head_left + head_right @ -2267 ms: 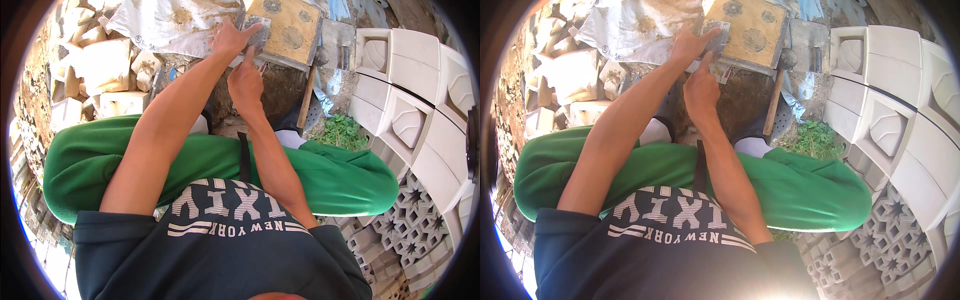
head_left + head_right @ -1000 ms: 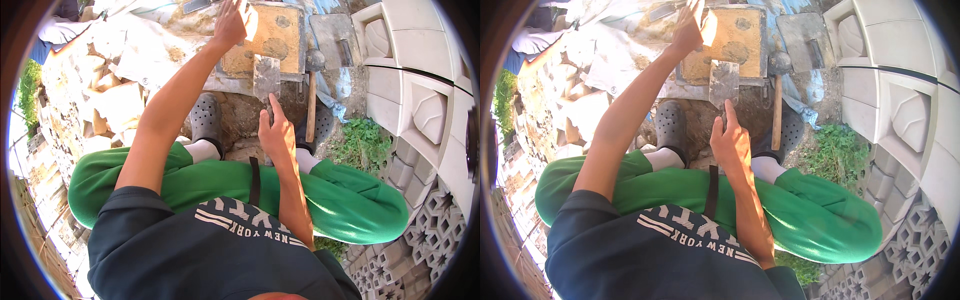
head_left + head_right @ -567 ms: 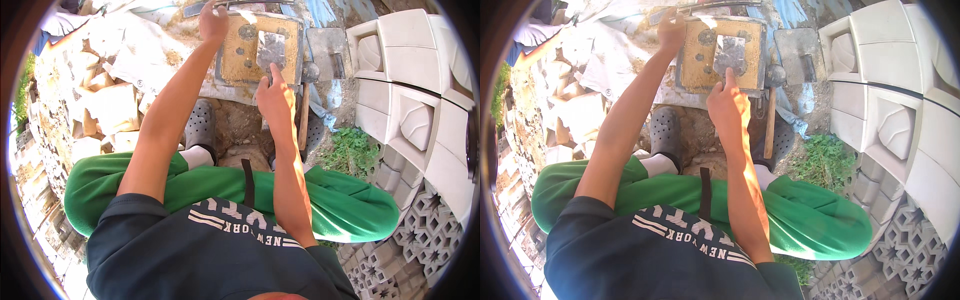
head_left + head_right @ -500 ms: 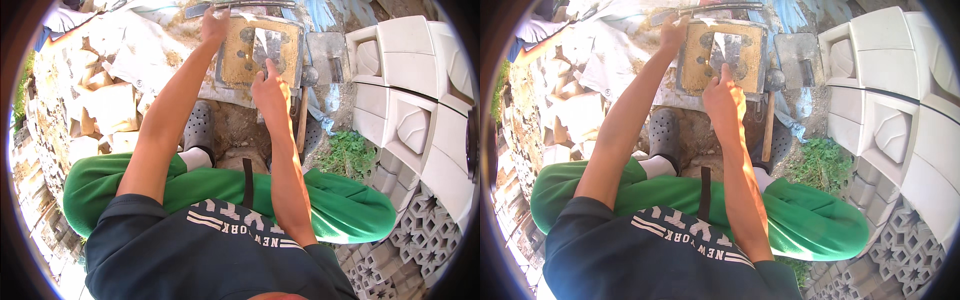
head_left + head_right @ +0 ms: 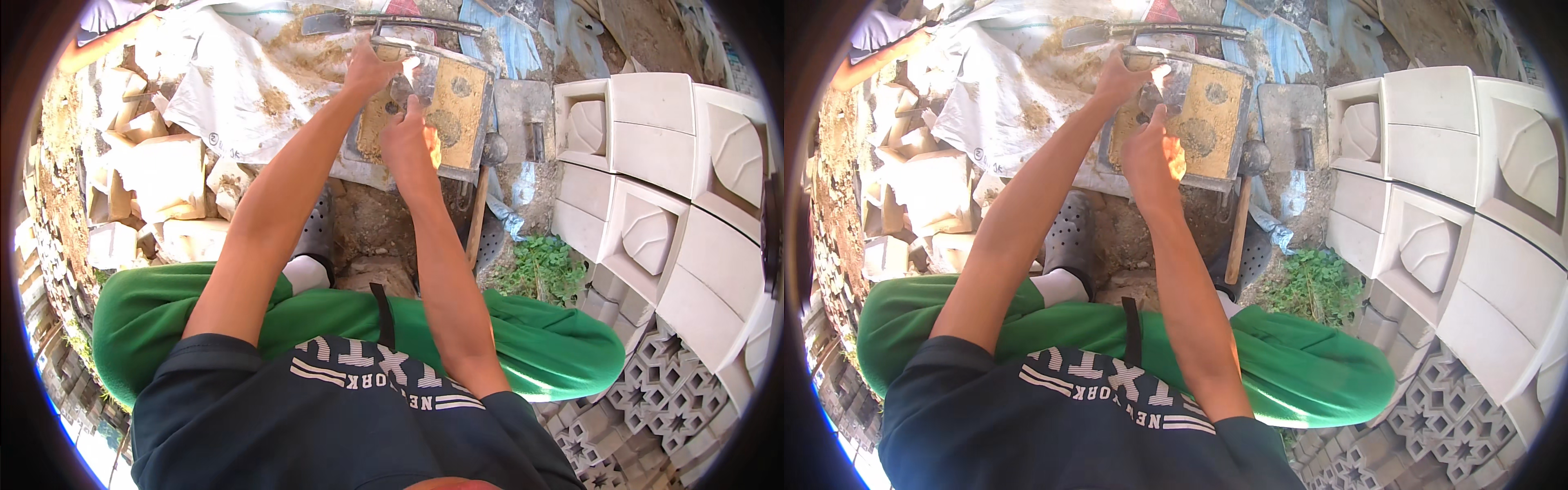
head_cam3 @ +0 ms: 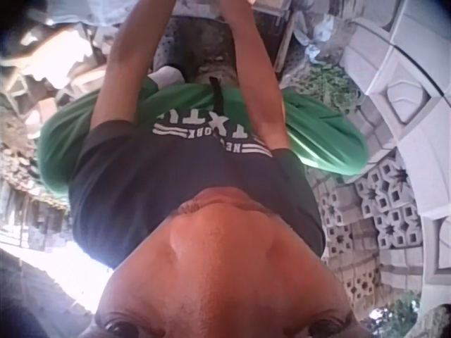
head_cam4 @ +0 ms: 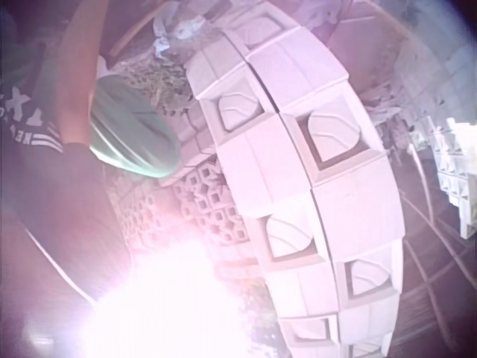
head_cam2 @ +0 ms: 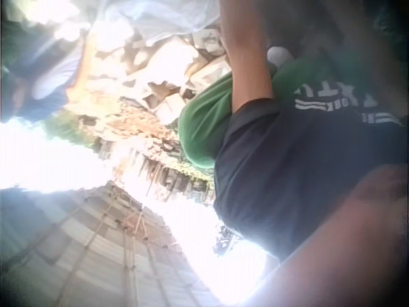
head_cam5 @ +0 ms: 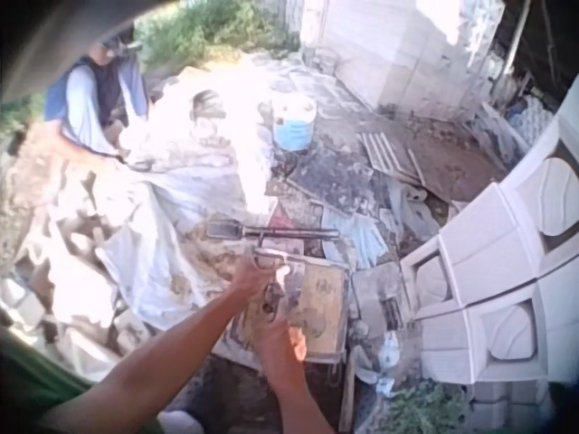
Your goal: The person taps a mold with a mallet, then scrapes, smooths, and pats the surface using a trowel and by hand.
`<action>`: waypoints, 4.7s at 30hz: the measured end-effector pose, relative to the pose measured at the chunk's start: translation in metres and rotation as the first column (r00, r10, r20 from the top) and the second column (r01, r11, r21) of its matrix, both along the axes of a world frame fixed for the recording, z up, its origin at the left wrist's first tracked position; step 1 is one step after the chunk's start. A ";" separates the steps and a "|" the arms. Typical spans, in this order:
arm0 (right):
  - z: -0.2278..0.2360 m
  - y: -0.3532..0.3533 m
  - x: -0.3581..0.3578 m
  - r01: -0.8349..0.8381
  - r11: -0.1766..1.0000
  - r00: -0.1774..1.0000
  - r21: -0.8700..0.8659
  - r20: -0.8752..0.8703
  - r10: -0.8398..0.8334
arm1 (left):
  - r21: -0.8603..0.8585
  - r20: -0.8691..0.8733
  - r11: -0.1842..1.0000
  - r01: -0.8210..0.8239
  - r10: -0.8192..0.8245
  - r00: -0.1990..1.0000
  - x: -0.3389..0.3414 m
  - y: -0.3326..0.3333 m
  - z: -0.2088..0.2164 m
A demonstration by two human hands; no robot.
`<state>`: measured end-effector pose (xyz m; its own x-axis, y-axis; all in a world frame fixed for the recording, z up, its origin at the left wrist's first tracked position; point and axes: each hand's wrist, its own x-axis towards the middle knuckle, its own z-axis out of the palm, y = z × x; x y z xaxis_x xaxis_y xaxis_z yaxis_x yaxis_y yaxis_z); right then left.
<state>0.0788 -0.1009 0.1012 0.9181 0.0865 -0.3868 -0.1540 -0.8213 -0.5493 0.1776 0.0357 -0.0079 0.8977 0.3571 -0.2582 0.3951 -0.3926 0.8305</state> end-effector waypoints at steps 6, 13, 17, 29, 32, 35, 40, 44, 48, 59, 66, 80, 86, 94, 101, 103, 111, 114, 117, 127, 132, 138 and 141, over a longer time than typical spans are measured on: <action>-0.004 -0.008 -0.009 -0.106 0.986 0.982 -0.128 0.145 0.125 | 0.154 -0.071 0.988 -0.009 0.020 0.997 -0.017 -0.015 0.009; 0.009 -0.010 -0.024 -0.005 0.998 1.000 0.061 0.018 0.004 | 0.404 -0.185 0.915 0.024 0.056 0.981 -0.027 -0.017 0.021; 0.003 -0.017 -0.040 0.055 0.993 0.998 0.104 -0.015 -0.054 | 0.468 -0.120 0.883 0.045 0.013 0.993 -0.049 -0.030 0.024; 0.010 -0.047 -0.094 -0.001 0.997 1.000 -0.079 -0.031 -0.001 | 0.681 0.027 0.712 0.172 -0.259 0.965 -0.080 -0.039 0.012; 0.042 -0.043 -0.095 0.025 0.988 0.974 -0.149 -0.220 -0.058 | 0.768 -0.021 0.585 0.261 -0.383 0.923 -0.062 -0.021 0.012; 0.055 -0.058 -0.090 0.009 0.991 0.968 -0.137 -0.246 -0.042 | 0.786 -0.108 0.484 0.386 -0.506 0.856 -0.049 -0.011 0.013; 0.046 -0.076 -0.076 0.060 0.992 0.987 -0.107 -0.140 -0.075 | 0.855 0.034 0.418 0.308 -0.637 0.770 -0.061 -0.008 0.020; 0.034 -0.066 -0.047 0.106 0.992 0.989 -0.068 -0.099 -0.112 | 0.725 0.207 0.623 0.293 -0.604 0.770 -0.069 0.007 0.012; 0.029 -0.038 -0.020 0.038 0.999 0.994 -0.038 -0.101 -0.041 | 0.418 0.362 0.906 -0.075 -0.090 0.928 -0.056 0.023 0.008; 0.015 0.013 -0.010 -0.103 0.991 0.995 -0.083 -0.008 0.103 | -0.029 -0.199 1.000 0.004 -0.010 0.980 -0.037 0.021 0.004; 0.001 0.012 -0.046 -0.135 0.986 0.987 -0.100 0.077 0.143 | 0.171 -0.176 0.985 0.006 0.025 0.984 -0.067 0.015 -0.003; 0.018 -0.018 -0.118 -0.141 0.979 0.987 -0.144 -0.101 0.128 | 0.532 -0.019 0.802 0.273 -0.311 0.950 -0.110 0.001 0.020; 0.053 -0.049 -0.104 -0.044 0.993 0.972 -0.112 -0.235 0.017 | 0.746 -0.118 0.536 0.395 -0.477 0.871 -0.073 -0.002 0.025; 0.037 -0.089 -0.087 0.200 0.979 0.968 0.037 -0.163 -0.192 | 0.796 -0.119 0.431 0.426 -0.578 0.807 -0.089 -0.012 0.032; 0.041 -0.088 -0.076 0.232 0.964 0.957 0.132 -0.208 -0.202 | 0.765 0.091 0.534 0.359 -0.643 0.760 -0.113 -0.007 0.040; 0.039 -0.089 -0.073 0.221 0.962 0.961 0.162 -0.202 -0.187 | 0.734 0.089 0.547 0.403 -0.665 0.741 -0.113 0.006 0.041; 0.031 -0.089 -0.067 0.255 0.954 0.941 0.159 -0.266 -0.207 | 0.815 0.189 0.518 0.259 -0.661 0.726 -0.108 0.013 0.038; 0.032 -0.087 -0.068 0.237 0.958 0.955 0.159 -0.218 -0.200 | 0.842 0.137 0.452 0.295 -0.707 0.694 -0.122 0.001 0.039; 0.034 -0.080 -0.068 0.231 0.962 0.959 0.148 -0.200 -0.199 | 0.829 0.110 0.455 0.326 -0.704 0.702 -0.123 0.004 0.036; 0.015 -0.070 -0.071 0.222 0.968 0.972 0.120 -0.108 -0.210 | 0.906 0.115 0.378 0.188 -0.650 0.752 -0.107 -0.009 0.039; 0.011 -0.071 -0.072 0.202 0.973 0.975 0.114 -0.122 -0.188 | 0.779 0.262 0.603 0.171 -0.561 0.785 -0.086 0.009 0.037; 0.011 -0.070 -0.071 0.170 0.982 0.981 0.086 -0.112 -0.160 | 0.708 0.235 0.692 0.142 -0.421 0.876 -0.076 0.015 0.039; 0.008 -0.069 -0.070 0.178 0.979 0.977 0.096 -0.140 -0.164 | 0.714 0.291 0.688 0.126 -0.456 0.841 -0.076 0.011 0.039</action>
<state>0.0089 -0.1700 0.1094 0.8650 -0.0195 -0.5015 -0.3633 -0.7137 -0.5989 0.1014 0.0465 0.0308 0.9360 -0.0174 0.3515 -0.1534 -0.9190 0.3632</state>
